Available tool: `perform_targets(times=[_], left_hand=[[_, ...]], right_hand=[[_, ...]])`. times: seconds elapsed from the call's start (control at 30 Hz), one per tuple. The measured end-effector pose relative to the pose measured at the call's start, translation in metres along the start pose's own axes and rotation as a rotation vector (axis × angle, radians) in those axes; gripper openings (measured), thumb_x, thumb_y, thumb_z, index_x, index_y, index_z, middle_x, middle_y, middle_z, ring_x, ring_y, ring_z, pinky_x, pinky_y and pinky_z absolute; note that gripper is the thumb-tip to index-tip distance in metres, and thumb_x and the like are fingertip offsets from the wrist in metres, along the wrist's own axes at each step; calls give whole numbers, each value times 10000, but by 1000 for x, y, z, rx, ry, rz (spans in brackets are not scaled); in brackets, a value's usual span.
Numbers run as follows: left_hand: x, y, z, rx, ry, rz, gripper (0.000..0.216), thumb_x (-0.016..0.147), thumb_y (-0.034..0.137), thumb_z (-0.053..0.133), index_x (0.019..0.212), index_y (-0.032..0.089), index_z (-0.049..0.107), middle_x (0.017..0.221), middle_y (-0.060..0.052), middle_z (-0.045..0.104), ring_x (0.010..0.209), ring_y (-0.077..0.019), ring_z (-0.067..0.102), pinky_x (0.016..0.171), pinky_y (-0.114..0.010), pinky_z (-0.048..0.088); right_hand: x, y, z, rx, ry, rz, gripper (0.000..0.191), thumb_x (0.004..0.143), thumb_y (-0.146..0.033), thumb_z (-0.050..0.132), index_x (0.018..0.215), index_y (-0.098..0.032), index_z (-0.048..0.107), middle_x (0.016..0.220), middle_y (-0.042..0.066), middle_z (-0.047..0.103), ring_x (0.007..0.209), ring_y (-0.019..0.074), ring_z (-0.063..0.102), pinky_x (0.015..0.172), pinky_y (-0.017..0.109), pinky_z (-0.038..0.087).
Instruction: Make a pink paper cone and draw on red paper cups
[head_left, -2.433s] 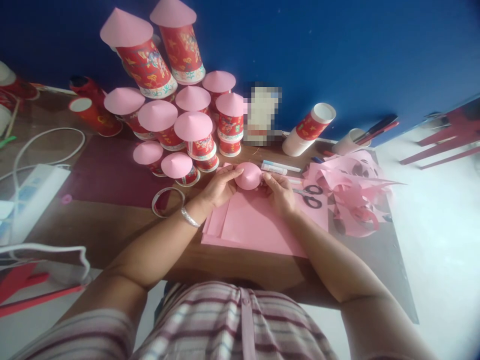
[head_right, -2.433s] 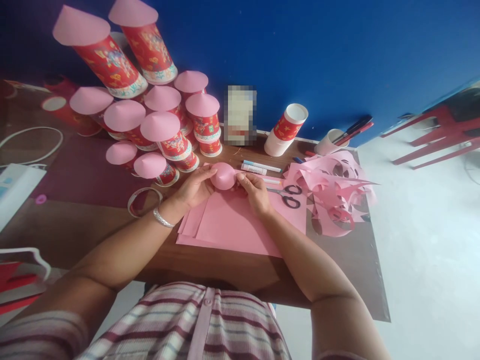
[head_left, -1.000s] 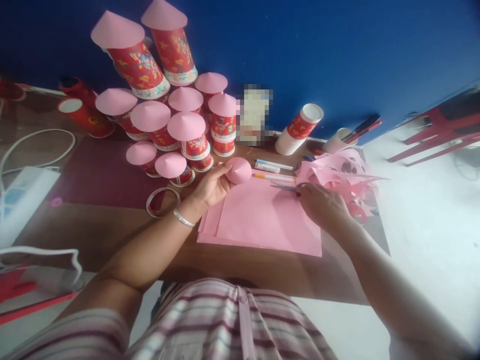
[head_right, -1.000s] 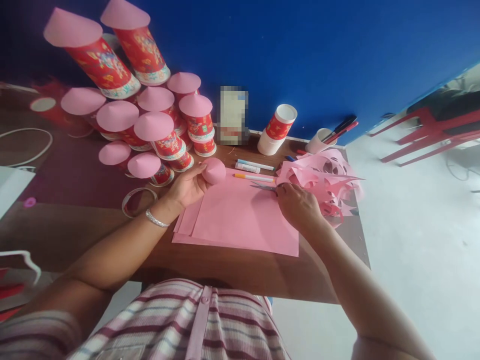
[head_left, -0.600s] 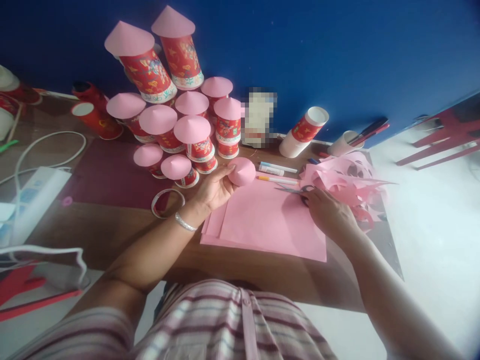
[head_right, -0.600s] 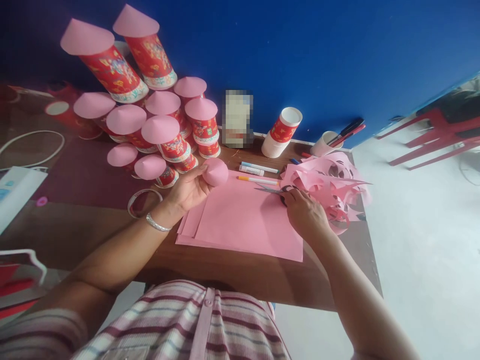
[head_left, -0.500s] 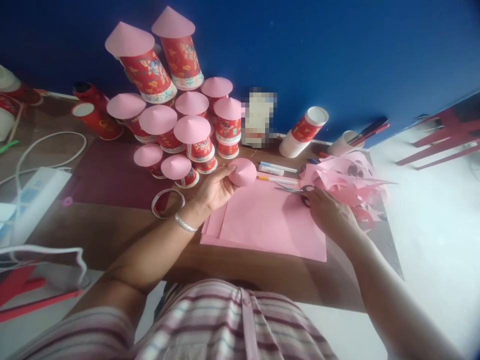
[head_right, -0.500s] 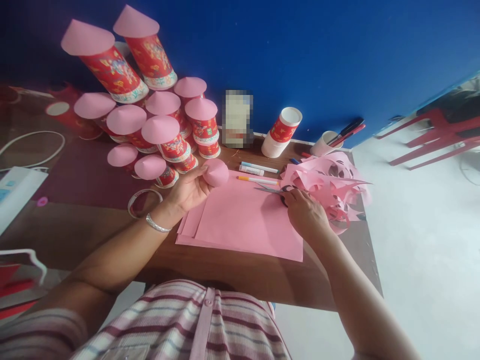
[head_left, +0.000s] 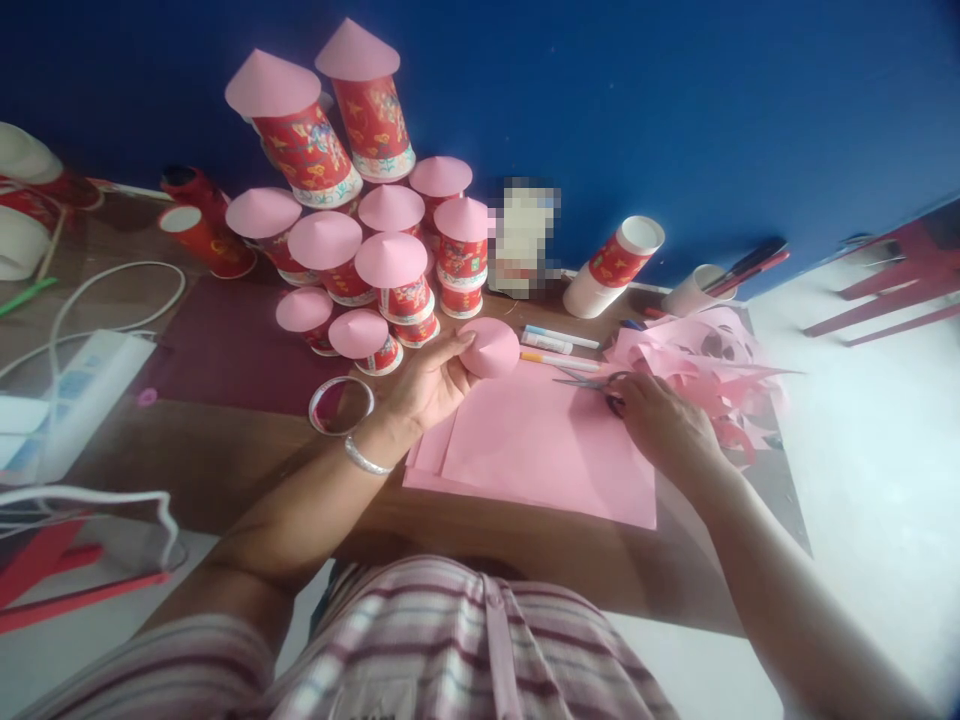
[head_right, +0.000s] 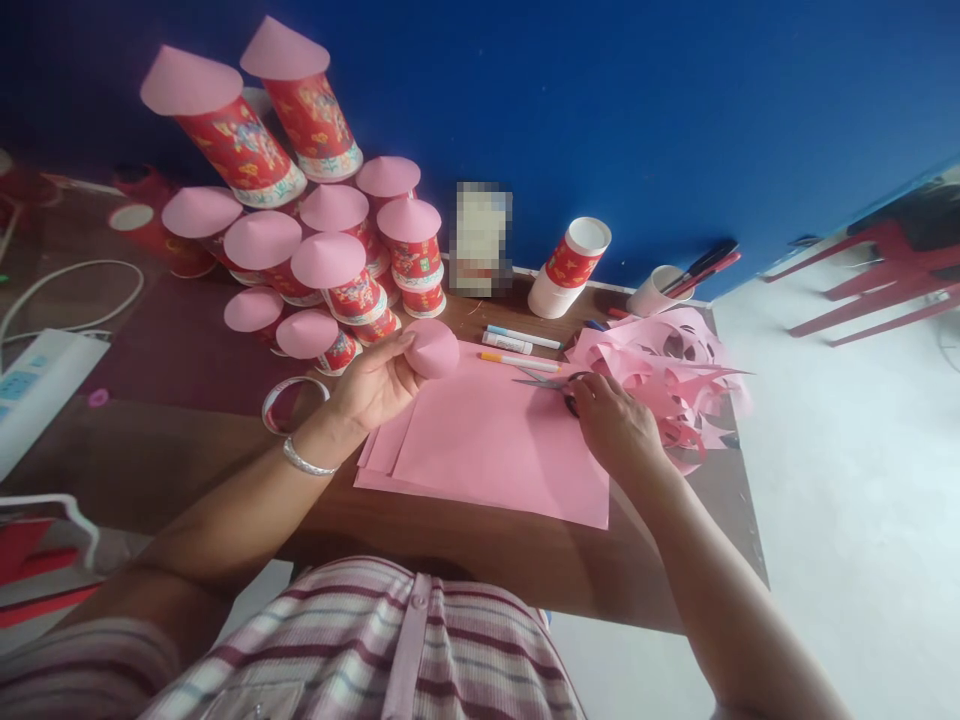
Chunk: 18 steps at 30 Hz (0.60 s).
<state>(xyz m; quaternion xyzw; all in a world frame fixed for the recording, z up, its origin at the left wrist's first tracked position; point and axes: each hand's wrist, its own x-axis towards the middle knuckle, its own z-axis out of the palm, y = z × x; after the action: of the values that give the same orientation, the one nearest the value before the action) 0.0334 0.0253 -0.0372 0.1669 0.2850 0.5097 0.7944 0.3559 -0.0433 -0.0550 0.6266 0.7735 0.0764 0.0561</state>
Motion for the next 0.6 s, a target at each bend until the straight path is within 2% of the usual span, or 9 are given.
perform_targets(times=[0.13, 0.23, 0.33, 0.43, 0.5, 0.6], left_hand=[[-4, 0, 3, -19, 12, 14, 52, 850, 146, 765, 888, 157, 731, 956, -14, 768, 923, -118, 717, 797, -206, 595], [-4, -1, 3, -33, 36, 14, 66, 841, 141, 771, 884, 158, 725, 958, -8, 766, 916, -116, 720, 794, -208, 595], [-3, -2, 1, -30, 73, 5, 110, 816, 144, 796, 887, 156, 713, 940, -1, 757, 906, -120, 722, 792, -212, 589], [0, -1, 3, -23, 95, 4, 122, 802, 138, 805, 865, 155, 701, 934, -2, 758, 899, -120, 724, 777, -205, 581], [2, 1, 8, -13, 79, -3, 113, 804, 132, 796, 870, 149, 706, 933, -6, 762, 884, -118, 723, 767, -203, 581], [5, 6, 17, 15, 16, -25, 131, 811, 140, 783, 926, 141, 722, 949, -19, 771, 884, -129, 729, 783, -223, 596]], right_hand=[[4, 3, 2, -5, 17, -16, 262, 1026, -169, 453, 1138, -175, 690, 1133, 127, 759, 1055, 290, 700, 663, 322, 503], [3, 7, 2, 20, 12, -48, 271, 1019, -170, 454, 1133, -177, 701, 1070, 118, 764, 951, 280, 728, 637, 329, 501], [-2, 12, -3, 153, 68, -62, 316, 971, -153, 484, 1192, -199, 704, 1125, 118, 766, 910, 274, 749, 596, 321, 509], [-3, 9, -13, 533, 133, -64, 368, 924, -179, 549, 1266, -223, 678, 1166, 105, 770, 874, 242, 765, 678, 348, 597], [4, 0, -20, 879, 104, -67, 372, 910, -193, 585, 1275, -215, 653, 1056, 80, 785, 774, 195, 756, 747, 367, 636], [25, -25, -25, 1301, 88, -101, 342, 921, -293, 670, 1247, -194, 641, 959, 74, 767, 845, 208, 752, 756, 374, 643]])
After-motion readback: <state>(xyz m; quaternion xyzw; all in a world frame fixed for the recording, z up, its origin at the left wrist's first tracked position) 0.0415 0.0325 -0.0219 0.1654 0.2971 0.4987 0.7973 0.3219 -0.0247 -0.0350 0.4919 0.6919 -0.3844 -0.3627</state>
